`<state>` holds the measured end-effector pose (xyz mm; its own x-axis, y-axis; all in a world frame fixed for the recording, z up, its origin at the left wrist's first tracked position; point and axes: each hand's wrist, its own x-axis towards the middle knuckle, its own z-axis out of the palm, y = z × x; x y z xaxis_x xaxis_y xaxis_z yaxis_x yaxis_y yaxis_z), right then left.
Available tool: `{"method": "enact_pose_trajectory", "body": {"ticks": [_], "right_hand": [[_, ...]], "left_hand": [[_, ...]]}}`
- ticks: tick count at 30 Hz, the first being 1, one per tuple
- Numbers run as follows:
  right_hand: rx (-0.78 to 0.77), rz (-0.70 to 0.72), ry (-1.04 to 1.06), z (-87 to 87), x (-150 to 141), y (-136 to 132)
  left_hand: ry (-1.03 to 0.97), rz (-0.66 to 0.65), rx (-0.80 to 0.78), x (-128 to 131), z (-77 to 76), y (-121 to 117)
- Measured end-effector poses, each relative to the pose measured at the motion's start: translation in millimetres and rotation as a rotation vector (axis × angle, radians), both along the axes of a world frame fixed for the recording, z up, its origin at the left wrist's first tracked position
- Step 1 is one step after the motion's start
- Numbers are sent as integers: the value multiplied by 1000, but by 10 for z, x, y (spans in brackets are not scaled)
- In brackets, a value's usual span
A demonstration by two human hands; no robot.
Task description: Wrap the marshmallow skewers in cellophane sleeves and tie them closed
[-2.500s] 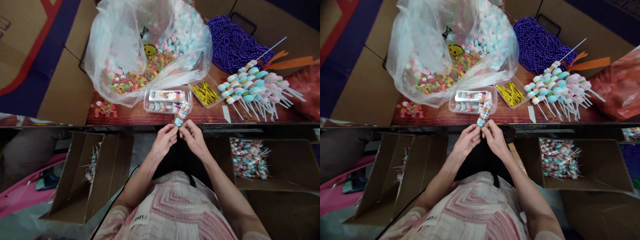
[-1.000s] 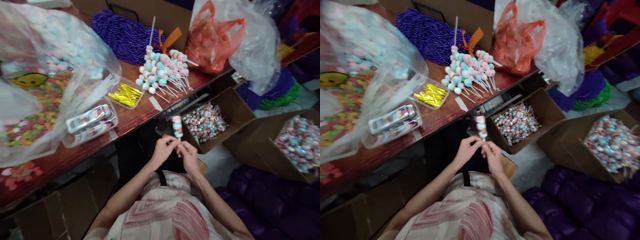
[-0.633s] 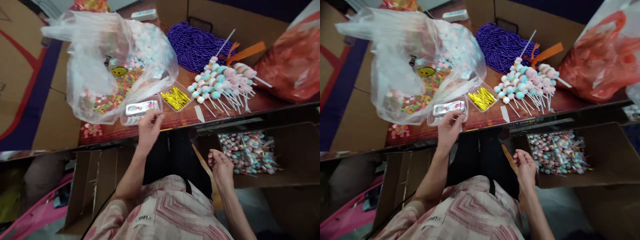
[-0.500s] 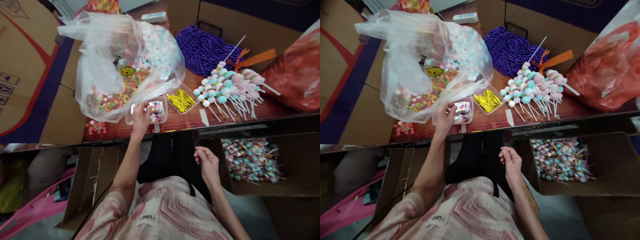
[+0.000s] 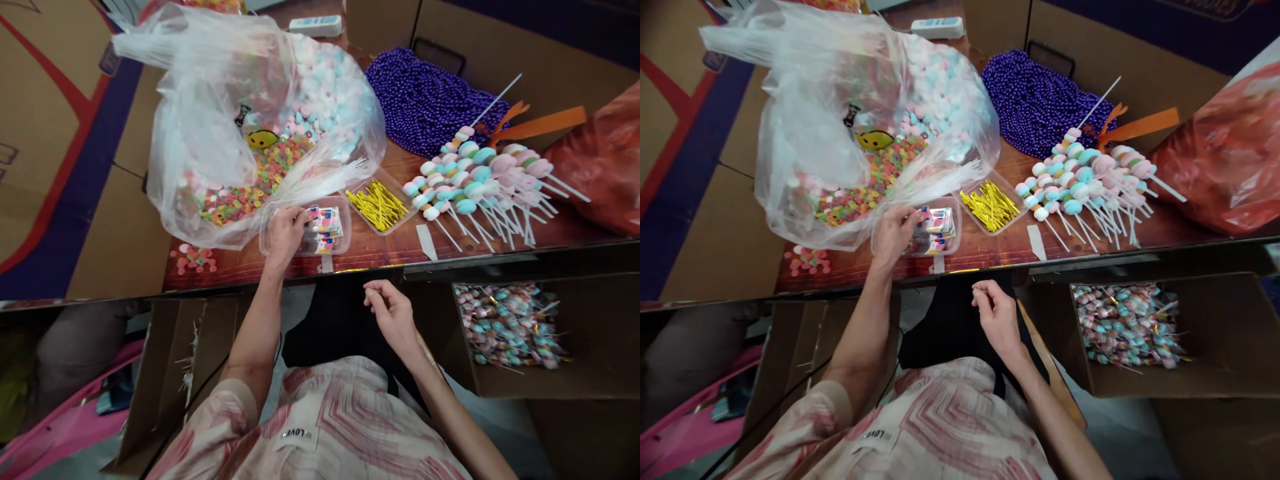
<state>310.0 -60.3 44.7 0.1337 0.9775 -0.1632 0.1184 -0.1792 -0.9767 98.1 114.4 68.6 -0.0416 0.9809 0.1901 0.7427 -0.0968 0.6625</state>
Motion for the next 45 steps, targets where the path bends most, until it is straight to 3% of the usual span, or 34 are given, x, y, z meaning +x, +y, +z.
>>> {"method": "enact_pose_trajectory", "body": {"ticks": [4, 9, 13, 16, 18, 21, 23, 26, 28, 32, 36, 40, 42, 45], "right_hand": [[95, 37, -68, 202, -132, 235], [217, -66, -37, 443, -421, 725], [242, -95, 103, 491, -601, 953], [246, -186, 169, 459, -585, 922], [246, -256, 174, 429, -510, 843], [269, -303, 146, 402, -370, 704], [284, -292, 133, 400, -292, 619], [291, -291, 94, 413, -211, 512], [282, -308, 48, 419, -179, 459], [278, -376, -17, 396, -164, 417], [277, -444, 16, 349, -145, 420], [268, -391, -48, 335, -71, 393], [251, -396, -50, 323, -32, 390], [206, -458, 44, 283, 20, 426]], "left_hand": [[3, -13, 218, 67, -36, -136], [-13, -86, 362, 230, -6, -390], [-108, -134, 414, 355, 75, -609], [-299, -66, 449, 444, 142, -845], [-507, -40, 347, 513, 166, -1016], [-926, -157, -154, 646, 154, -1167], [-1263, -123, -427, 737, 130, -1152], [-1548, -9, -577, 842, 112, -1039], [-1562, 41, -524, 897, 120, -997], [-1419, 130, -262, 1005, 137, -1065], [-1450, 159, -307, 1047, 136, -1104], [-1518, 119, -393, 1034, 135, -1036], [-1502, 126, -354, 1055, 123, -1028], [-1369, 152, -176, 1118, 90, -1062]]}}
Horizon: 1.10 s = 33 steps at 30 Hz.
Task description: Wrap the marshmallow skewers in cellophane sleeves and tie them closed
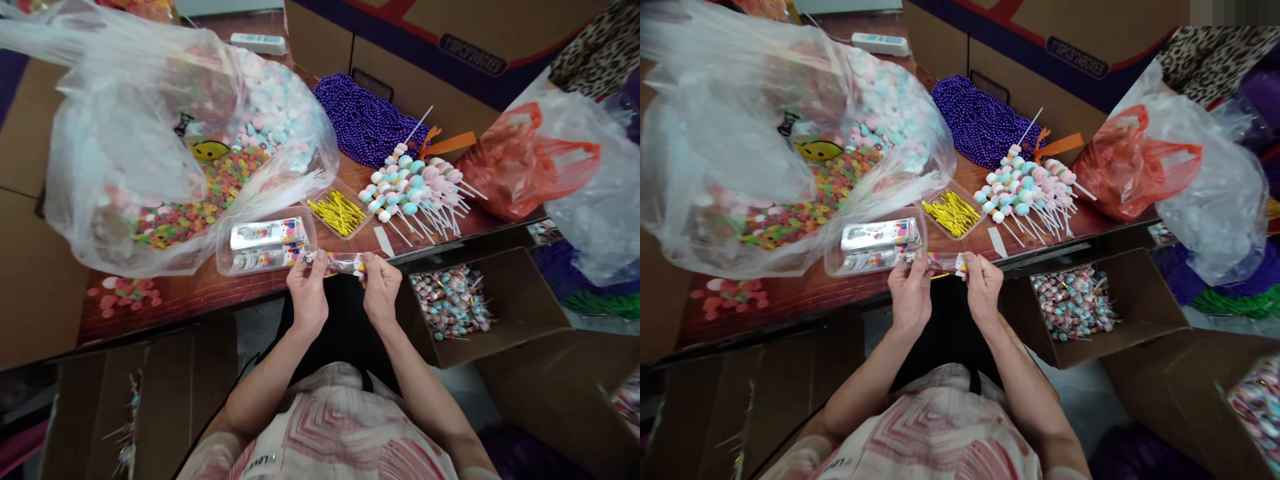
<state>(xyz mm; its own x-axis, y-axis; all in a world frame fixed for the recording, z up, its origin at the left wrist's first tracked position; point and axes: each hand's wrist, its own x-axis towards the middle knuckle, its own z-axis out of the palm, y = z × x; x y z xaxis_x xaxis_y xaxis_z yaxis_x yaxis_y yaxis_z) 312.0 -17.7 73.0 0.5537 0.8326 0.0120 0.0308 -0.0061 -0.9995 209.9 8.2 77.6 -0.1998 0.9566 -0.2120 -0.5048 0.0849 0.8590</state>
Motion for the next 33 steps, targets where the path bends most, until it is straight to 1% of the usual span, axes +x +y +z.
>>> {"method": "enact_pose_trajectory", "body": {"ticks": [2, 3, 5, 7, 9, 11, 13, 15, 16, 18, 19, 22, 24, 26, 28, 30, 33], "right_hand": [[-37, -3, 118, -25, 40, 40], [-60, 8, 167, -31, 63, 58], [-96, 40, 194, -17, 111, 84], [-95, 65, 117, 30, 154, 101], [-59, 72, -4, 97, 187, 124], [-7, 65, -109, 164, 222, 172], [39, 30, -206, 211, 290, 253], [59, -48, -346, 229, 419, 363], [58, -99, -448, 227, 509, 426], [20, -182, -712, 200, 715, 555], [-12, -200, -861, 177, 818, 616], [-180, -164, -1199, 87, 1044, 763], [-287, -116, -1313, 27, 1107, 824], [-363, -87, -1342, -22, 1123, 859], [-368, -96, -1299, -53, 1123, 873], [-275, -148, -1211, -56, 1116, 852], [-45, -235, -1012, 0, 1059, 715]], "left_hand": [[145, 50, 71, 34, -13, -13], [196, 53, 88, 45, -10, -5], [202, 22, 79, 60, 13, 38], [103, -28, 36, 78, 52, 97], [8, -45, -7, 102, 86, 144], [-17, -20, -31, 121, 100, 172], [-20, 11, -40, 112, 94, 197], [-50, 27, -48, 60, 80, 241], [-75, 27, -57, 20, 74, 272], [-129, 16, -91, -72, 71, 341], [-158, 8, -111, -115, 77, 375], [-281, 11, -190, -199, 124, 446], [-369, 29, -251, -213, 169, 467], [-433, 37, -299, -213, 213, 477], [-466, 42, -324, -213, 246, 489], [-480, 49, -340, -221, 266, 509], [-493, 76, -383, -240, 283, 548]]}}
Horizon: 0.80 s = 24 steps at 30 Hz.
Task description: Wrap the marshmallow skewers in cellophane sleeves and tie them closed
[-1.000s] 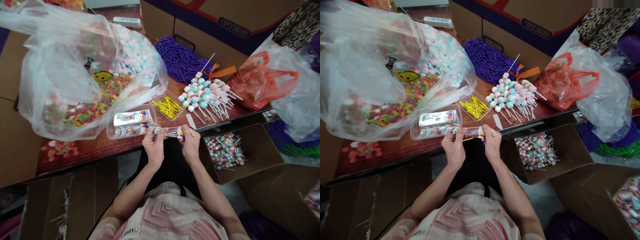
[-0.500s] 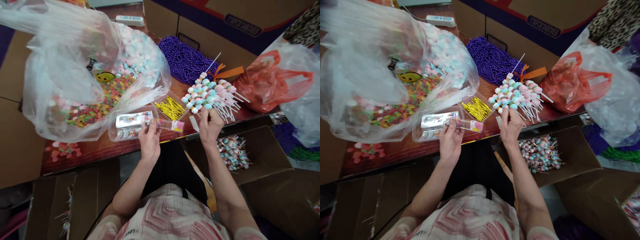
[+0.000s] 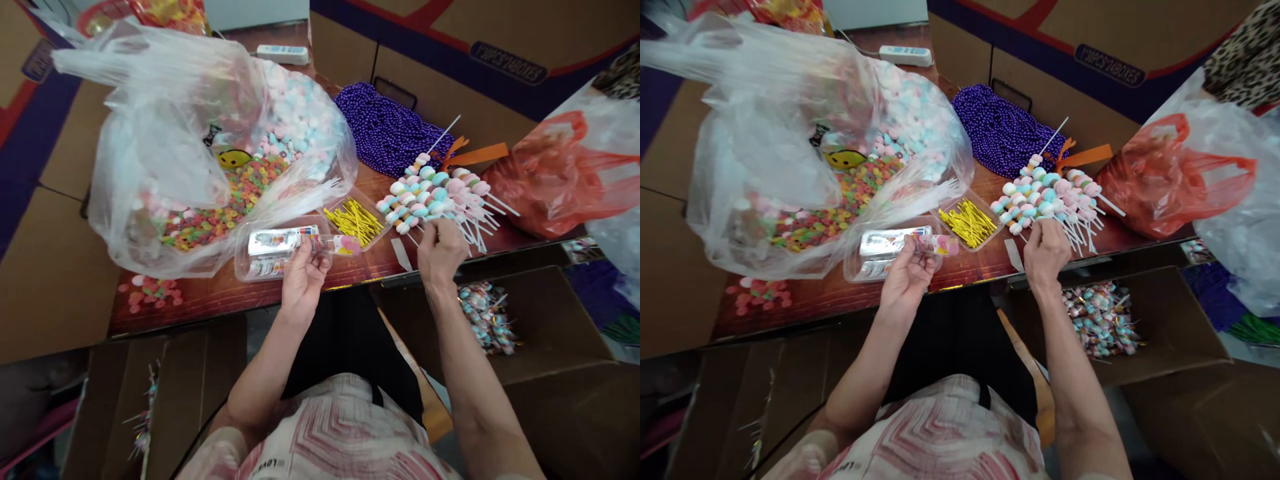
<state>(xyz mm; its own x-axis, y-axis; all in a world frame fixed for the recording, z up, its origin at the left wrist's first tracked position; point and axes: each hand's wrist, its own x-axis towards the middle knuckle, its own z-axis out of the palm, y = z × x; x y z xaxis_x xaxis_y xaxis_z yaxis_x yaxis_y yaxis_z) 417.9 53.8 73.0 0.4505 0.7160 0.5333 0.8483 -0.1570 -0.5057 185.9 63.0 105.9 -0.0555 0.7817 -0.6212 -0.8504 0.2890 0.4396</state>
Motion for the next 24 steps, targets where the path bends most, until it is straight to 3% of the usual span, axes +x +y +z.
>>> {"method": "enact_pose_trajectory", "body": {"ticks": [3, 7, 10, 15, 20, 24], "right_hand": [[151, 84, 276, 107, -146, -275], [153, 225, 548, 224, -374, -684], [150, 295, 539, 263, -453, -873], [101, 418, 423, 295, -379, -970], [34, 465, 257, 328, -238, -994], [7, 513, 315, 326, -248, -982]], "left_hand": [[-4, 14, -40, -12, 17, 34], [-3, 11, -38, -10, 46, 55], [-4, 14, -45, -6, 56, 56], [29, -3, -10, -17, 28, 48], [159, -34, 127, -53, -18, 46], [245, -82, 244, -48, -32, 20]]}}
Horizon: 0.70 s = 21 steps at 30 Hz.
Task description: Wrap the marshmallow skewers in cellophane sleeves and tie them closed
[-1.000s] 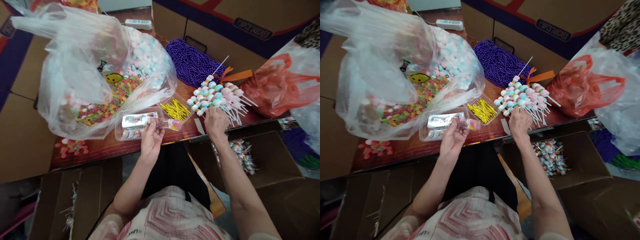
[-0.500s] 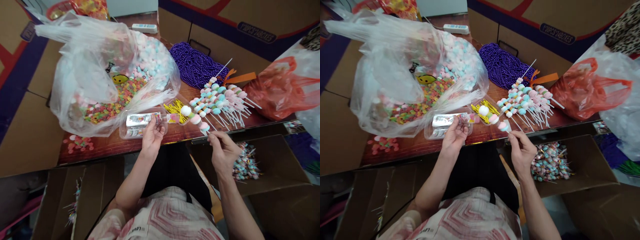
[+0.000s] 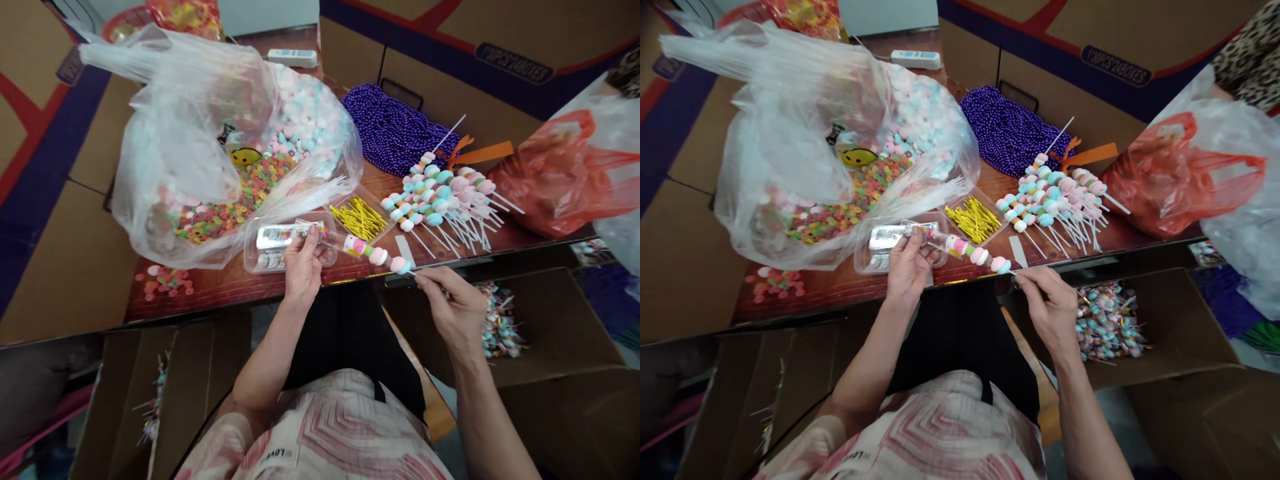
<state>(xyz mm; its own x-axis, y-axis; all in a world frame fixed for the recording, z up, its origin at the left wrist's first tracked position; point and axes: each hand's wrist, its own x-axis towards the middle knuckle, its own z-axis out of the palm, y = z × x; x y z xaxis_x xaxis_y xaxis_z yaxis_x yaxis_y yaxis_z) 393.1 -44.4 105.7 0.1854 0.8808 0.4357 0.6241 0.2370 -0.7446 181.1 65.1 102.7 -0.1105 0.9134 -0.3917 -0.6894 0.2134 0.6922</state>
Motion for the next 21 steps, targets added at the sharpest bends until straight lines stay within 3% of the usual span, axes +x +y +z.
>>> {"method": "enact_pose_trajectory", "body": {"ticks": [9, 17, 21], "right_hand": [[-110, 49, 129, -67, -257, 33], [-114, 70, -13, -80, -326, 31], [-207, 82, -22, -85, -298, -15]], "left_hand": [[70, 3, 87, 73, -40, -94], [53, -100, 98, 73, 7, -126], [28, -151, 61, 43, -14, -121]]}}
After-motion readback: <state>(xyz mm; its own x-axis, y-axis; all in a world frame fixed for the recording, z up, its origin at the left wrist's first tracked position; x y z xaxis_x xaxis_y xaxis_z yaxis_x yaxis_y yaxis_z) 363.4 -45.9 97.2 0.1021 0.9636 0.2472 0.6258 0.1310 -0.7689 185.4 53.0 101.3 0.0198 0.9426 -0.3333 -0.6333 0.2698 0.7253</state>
